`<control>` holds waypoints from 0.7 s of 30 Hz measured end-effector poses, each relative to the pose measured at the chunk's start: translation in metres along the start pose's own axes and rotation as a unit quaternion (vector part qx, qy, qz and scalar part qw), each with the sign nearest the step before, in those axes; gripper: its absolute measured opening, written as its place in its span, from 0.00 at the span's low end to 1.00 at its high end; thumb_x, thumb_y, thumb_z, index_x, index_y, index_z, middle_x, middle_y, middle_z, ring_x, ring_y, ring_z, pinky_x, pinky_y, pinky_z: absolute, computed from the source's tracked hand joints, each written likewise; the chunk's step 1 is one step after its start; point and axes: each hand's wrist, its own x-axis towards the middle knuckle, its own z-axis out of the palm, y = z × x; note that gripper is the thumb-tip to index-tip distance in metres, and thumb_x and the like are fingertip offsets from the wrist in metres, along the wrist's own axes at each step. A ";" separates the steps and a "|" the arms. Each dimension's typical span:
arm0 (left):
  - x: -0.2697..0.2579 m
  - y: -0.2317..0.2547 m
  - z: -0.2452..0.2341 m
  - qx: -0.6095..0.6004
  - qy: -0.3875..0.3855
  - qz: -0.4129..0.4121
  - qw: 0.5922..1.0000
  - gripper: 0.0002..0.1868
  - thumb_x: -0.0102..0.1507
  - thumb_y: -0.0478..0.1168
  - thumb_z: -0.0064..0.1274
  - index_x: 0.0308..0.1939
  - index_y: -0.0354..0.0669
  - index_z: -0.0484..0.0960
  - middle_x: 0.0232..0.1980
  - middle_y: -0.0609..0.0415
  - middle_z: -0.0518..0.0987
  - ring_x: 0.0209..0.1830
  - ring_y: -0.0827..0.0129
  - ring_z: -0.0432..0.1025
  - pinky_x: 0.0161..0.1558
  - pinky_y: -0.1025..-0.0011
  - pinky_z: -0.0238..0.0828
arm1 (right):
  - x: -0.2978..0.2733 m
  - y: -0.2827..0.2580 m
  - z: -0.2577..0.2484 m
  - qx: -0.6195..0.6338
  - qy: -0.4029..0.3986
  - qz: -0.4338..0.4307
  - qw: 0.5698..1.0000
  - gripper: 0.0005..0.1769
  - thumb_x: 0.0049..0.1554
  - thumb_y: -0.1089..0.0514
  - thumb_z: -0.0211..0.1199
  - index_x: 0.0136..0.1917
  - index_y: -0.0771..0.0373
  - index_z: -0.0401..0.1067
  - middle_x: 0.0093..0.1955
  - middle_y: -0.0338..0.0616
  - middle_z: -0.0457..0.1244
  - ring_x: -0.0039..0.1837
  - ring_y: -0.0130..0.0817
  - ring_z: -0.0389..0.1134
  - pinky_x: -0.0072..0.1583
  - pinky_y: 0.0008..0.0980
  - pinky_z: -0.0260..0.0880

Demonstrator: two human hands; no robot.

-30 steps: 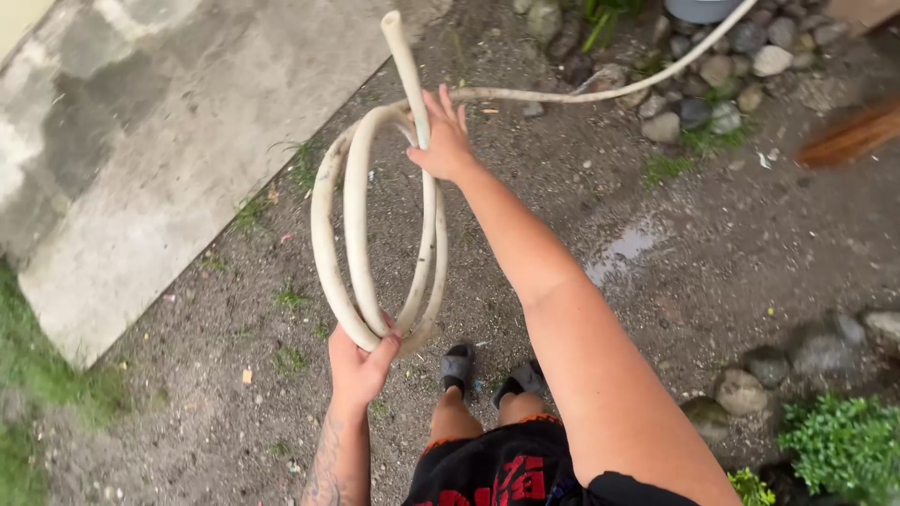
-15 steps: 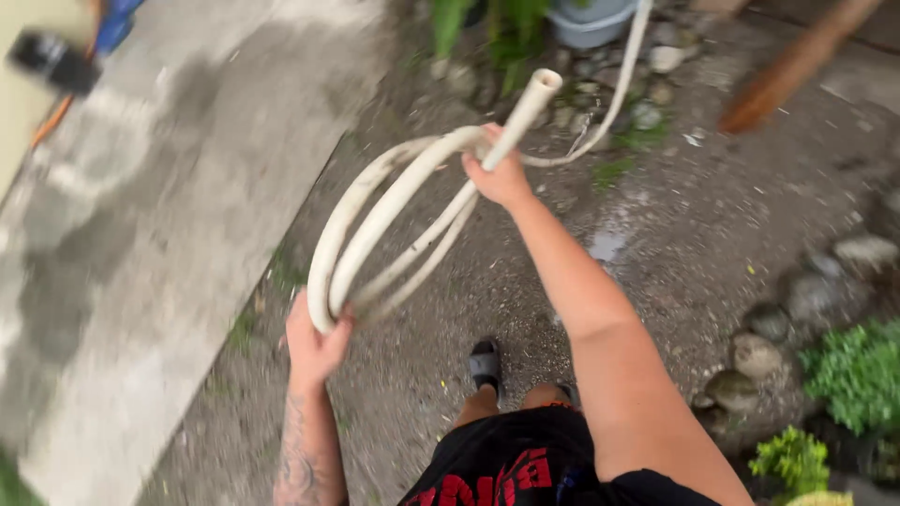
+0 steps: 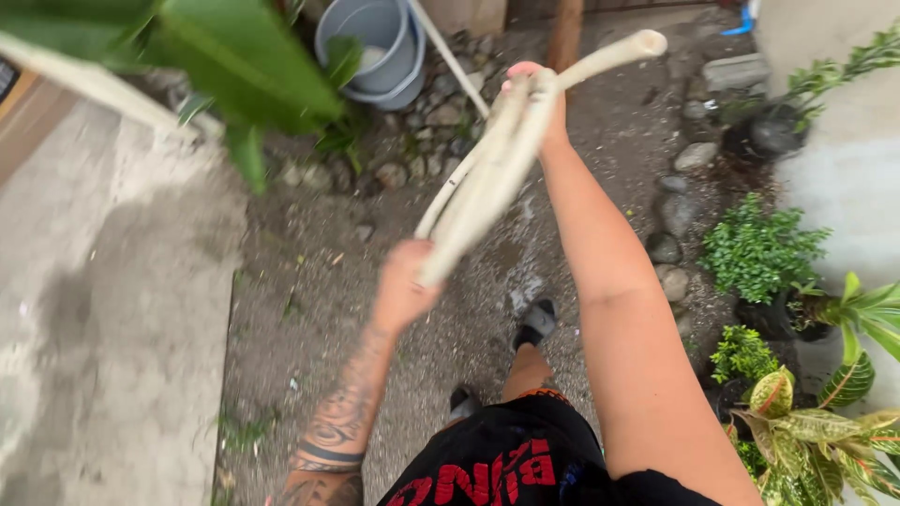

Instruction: Coiling a white garden hose and placing it neatly near a water faucet in an outdoor area.

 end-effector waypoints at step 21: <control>0.210 -0.119 0.267 0.282 -0.291 0.153 0.901 0.23 0.52 0.34 0.60 0.52 0.54 0.83 0.59 0.59 0.78 0.72 0.61 0.62 0.72 0.43 0.46 | 0.212 -0.114 -0.104 -0.303 -0.408 -0.519 0.687 0.06 0.56 0.58 0.66 0.48 0.52 0.72 0.50 0.38 0.67 0.62 0.39 0.67 0.70 0.47 0.65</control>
